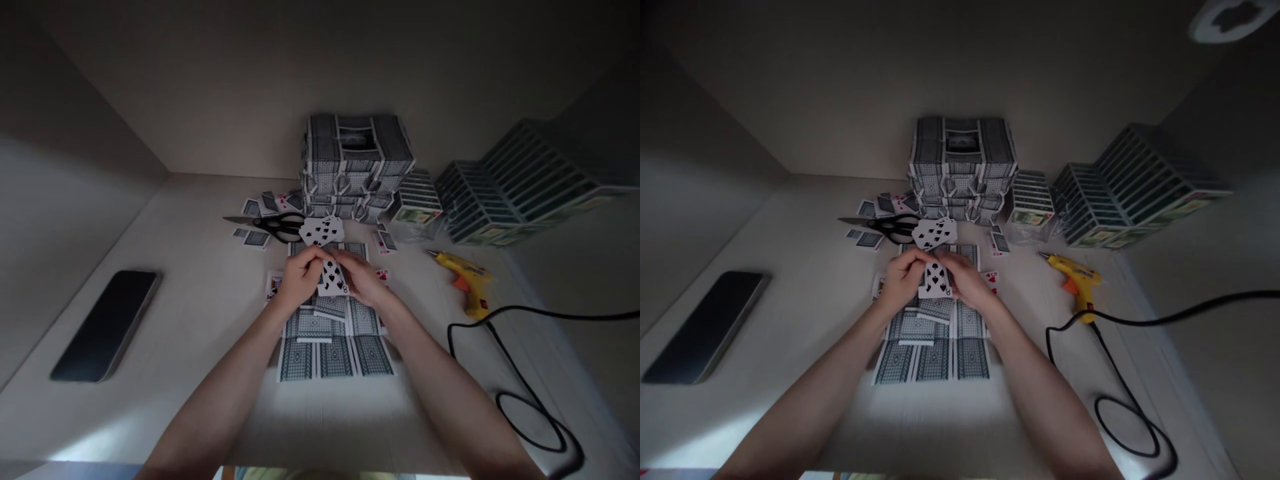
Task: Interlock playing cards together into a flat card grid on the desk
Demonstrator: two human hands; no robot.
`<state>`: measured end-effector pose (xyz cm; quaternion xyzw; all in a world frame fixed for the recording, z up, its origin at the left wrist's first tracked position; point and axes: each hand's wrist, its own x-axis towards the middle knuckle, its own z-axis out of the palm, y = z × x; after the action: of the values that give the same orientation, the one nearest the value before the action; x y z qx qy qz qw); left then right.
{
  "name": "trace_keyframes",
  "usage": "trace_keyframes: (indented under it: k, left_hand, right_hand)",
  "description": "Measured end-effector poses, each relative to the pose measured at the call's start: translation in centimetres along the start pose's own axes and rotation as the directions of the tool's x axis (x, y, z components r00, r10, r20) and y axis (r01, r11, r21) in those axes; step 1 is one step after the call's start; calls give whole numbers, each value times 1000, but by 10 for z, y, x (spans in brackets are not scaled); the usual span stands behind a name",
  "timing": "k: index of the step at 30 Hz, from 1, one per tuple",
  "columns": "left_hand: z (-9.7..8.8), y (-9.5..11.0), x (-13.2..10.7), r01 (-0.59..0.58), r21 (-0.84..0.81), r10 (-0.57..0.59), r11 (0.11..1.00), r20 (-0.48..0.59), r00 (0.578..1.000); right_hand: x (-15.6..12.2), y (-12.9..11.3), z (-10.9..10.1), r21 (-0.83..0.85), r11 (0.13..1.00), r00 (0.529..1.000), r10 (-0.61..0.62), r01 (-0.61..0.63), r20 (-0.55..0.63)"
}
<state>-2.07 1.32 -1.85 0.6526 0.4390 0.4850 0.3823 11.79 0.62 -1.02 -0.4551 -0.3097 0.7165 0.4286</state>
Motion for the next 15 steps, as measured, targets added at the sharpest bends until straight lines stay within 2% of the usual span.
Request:
trace_keyframes:
  k: [4,7,9,12,15]
  left_hand:
    - [0,3,-1,27,-10,-27,1000,11,1000]
    - [-2,6,1,39,-63,-39,997,9,999]
    - [-3,7,3,41,-126,-39,991,16,999]
    - [-4,6,6,64,-185,-64,981,7,998]
    - [1,3,8,87,-86,-90,993,-35,995]
  right_hand:
    - [-3,-1,-2,-57,998,995,31,-25,92]
    - [-1,3,-1,-68,995,995,-63,68,74]
    - [1,7,0,-116,977,984,-177,176,5]
    - [3,12,1,-299,882,905,-411,364,-109]
    - [3,14,2,-444,773,822,-555,454,-126]
